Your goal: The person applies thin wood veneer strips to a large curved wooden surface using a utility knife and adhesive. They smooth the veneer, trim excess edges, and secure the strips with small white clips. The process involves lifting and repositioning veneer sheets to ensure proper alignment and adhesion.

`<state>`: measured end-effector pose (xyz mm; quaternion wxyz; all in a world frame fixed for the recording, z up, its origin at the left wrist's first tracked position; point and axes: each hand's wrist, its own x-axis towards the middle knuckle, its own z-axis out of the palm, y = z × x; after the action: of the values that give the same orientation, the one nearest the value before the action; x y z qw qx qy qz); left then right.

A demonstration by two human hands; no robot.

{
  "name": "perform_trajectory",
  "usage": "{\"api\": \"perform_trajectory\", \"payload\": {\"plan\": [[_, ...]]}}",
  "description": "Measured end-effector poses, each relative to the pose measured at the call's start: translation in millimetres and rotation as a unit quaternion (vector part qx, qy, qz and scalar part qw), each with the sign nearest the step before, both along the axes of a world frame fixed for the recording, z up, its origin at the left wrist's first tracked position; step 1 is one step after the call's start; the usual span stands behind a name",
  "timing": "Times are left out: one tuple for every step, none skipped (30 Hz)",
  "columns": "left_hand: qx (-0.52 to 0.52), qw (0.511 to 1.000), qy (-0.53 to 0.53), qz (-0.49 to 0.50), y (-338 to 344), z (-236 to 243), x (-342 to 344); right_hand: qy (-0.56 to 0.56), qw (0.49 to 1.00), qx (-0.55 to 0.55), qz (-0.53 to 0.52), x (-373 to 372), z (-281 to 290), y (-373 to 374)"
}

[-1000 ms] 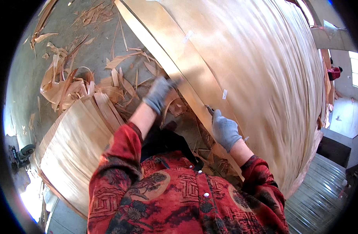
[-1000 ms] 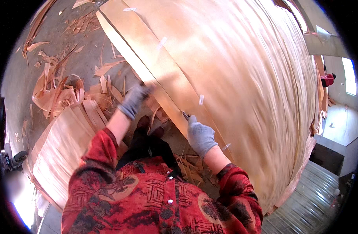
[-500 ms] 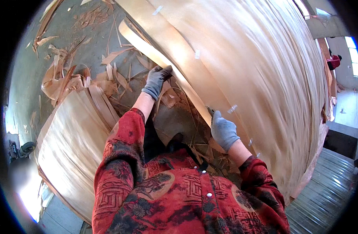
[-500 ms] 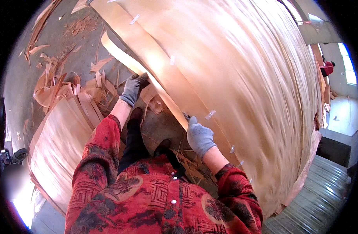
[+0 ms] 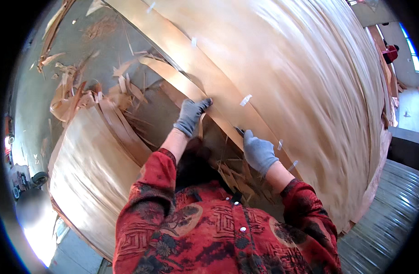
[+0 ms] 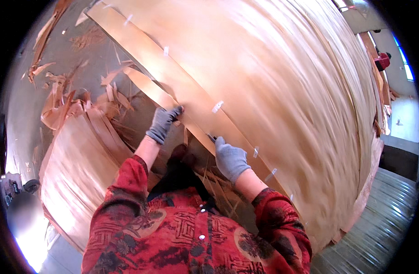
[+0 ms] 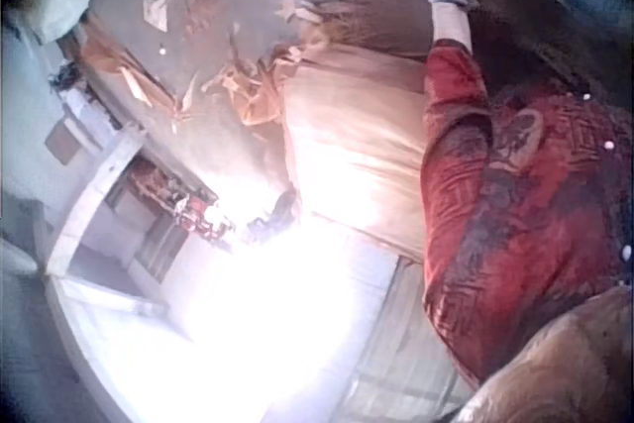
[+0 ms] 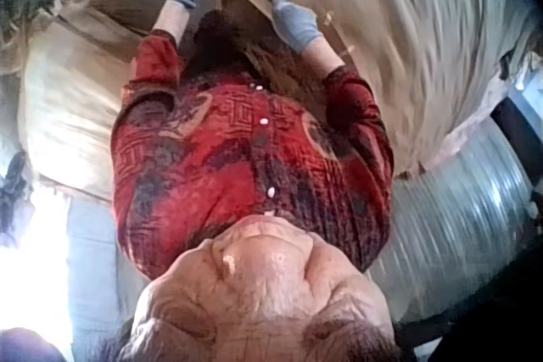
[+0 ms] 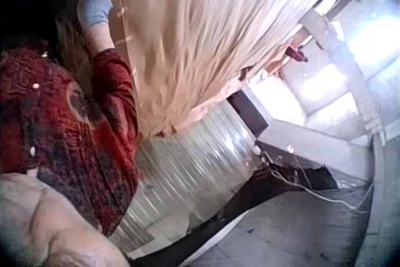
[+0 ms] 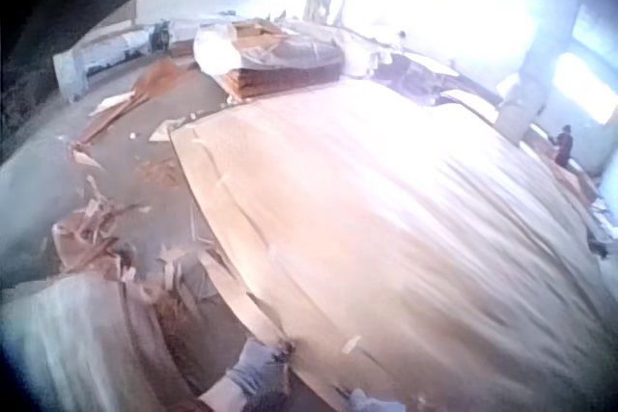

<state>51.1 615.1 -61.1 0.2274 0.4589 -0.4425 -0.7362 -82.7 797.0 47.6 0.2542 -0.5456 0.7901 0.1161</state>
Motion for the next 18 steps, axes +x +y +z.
{"api": "perform_trajectory", "payload": {"plan": [[0.026,0.996,0.081,0.036,4.9,21.2,-3.2,0.004,1.0,0.012,-0.005,-2.7,-1.7,14.2],[0.024,0.998,0.05,0.008,6.9,5.8,-2.3,0.007,1.0,0.024,-0.009,-4.4,-3.2,25.7],[0.013,1.0,0.019,-0.02,3.2,2.2,-1.7,0.009,1.0,0.025,-0.008,-5.6,-3.4,29.9],[0.034,0.998,0.047,0.003,14.3,-0.1,-4.1,0.01,1.0,0.026,-0.007,-6.5,-2.2,34.3],[0.055,0.995,0.076,0.026,33.2,-1.2,-7.3,0.011,1.0,0.027,-0.006,-7.5,-1.4,39.6],[0.073,0.991,0.103,0.049,52.4,4.2,-10.9,0.012,1.0,0.023,-0.006,-8.4,-1.7,41.8],[-0.008,0.999,0.051,0.0,75.4,-0.8,-12.6,0.011,1.0,0.017,-0.006,-8.2,-2.8,40.8],[-0.011,0.997,0.039,-0.059,95.7,-5.7,-14.5,0.009,1.0,0.012,-0.006,-8.3,-3.2,43.5],[-0.016,0.993,0.028,-0.118,107.5,-2.3,-17.9,0.005,1.0,0.011,-0.002,-9.8,-2.0,49.2],[-0.01,0.994,0.003,-0.113,111.6,-1.2,-19.6,0.002,1.0,0.011,0.003,-11.6,-0.8,56.9],[-0.004,0.994,-0.021,-0.107,113.0,-0.3,-20.9,-0.002,1.0,0.01,0.008,-13.4,-0.3,66.2],[0.001,0.994,-0.045,-0.098,115.2,1.0,-22.7,0.012,1.0,0.021,0.008,-13.7,-0.3,76.9],[-0.029,0.998,0.053,-0.024,118.6,-7.9,-26.0,0.024,0.999,0.029,0.008,-11.3,-1.3,87.8],[-0.027,0.999,0.013,-0.04,115.8,-16.3,-22.8,0.036,0.999,0.036,0.008,-10.7,-2.5,98.7],[-0.029,0.998,-0.031,-0.054,111.9,-19.6,-18.8,0.022,1.0,0.003,0.015,-15.0,-7.6,108.9],[-0.011,0.999,-0.008,-0.029,113.0,-20.8,-19.6,0.01,0.999,-0.025,0.019,-19.5,-12.6,122.2],[0.006,1.0,0.015,-0.003,120.4,-21.6,-19.0,-0.002,0.998,-0.053,0.025,-23.5,-15.4,134.1],[0.068,0.993,0.084,0.038,127.5,12.7,-27.9,-0.021,0.998,-0.065,0.016,-30.2,-15.8,139.4]]}}
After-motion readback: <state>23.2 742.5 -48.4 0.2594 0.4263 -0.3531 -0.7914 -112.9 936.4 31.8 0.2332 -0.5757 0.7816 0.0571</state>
